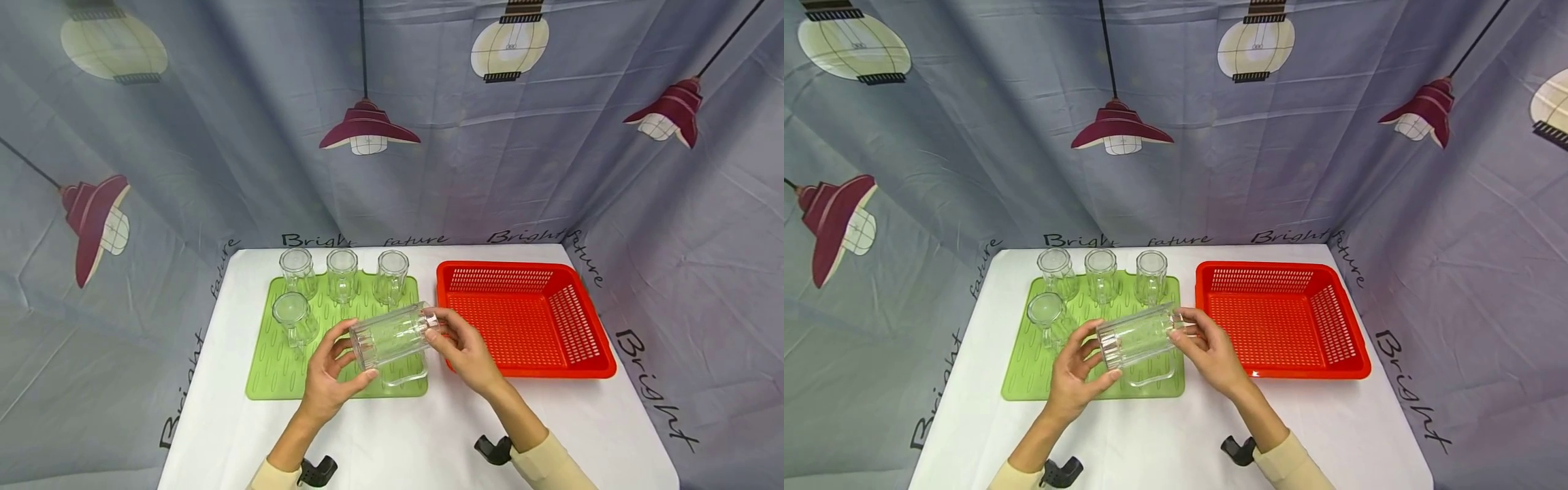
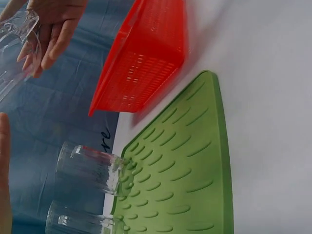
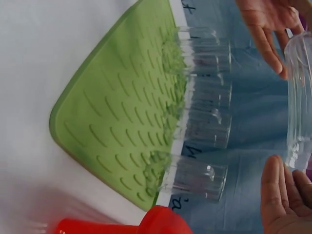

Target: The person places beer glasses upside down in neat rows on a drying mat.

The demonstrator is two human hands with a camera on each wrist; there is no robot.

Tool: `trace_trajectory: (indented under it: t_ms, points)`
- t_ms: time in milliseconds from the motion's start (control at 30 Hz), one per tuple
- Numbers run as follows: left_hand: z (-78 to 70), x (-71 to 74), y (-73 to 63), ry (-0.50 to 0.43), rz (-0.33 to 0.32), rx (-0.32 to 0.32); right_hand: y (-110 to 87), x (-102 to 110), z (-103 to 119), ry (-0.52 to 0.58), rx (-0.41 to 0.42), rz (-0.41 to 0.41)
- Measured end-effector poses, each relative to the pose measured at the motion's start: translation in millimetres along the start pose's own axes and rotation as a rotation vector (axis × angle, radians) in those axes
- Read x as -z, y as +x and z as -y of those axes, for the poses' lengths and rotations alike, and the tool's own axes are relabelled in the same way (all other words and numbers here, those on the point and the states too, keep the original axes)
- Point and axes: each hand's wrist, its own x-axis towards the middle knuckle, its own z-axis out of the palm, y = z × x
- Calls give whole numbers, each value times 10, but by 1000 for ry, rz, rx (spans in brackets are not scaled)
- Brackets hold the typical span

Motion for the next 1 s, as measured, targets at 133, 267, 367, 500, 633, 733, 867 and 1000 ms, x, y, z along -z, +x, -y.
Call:
trace_trajectory:
  t_ms: [133,267,367,500,633,733,867,1000]
  points:
    - [-5,17,17,18,-11,16,-1,-1,-12,-32,22,5]
    - [8,36,30,69,-13,28,-6,-1,-5,-66,38,-5]
    - [23,70,48,135,-10,42,-16,14,-1,-71,25,-12]
    - [46,155,101,236,-4,84,-30,45,5,-65,-1,-31]
    - [70,265,182,353,1,120,-53,71,-5,-78,-2,-38]
    - [91,340,257,431,3,158,-75,88,-19,-80,-1,-39]
    - [130,409,363,518,11,221,-99,113,-29,-73,-1,-48]
    - [159,436,467,631,32,271,-111,134,-53,-67,6,-57]
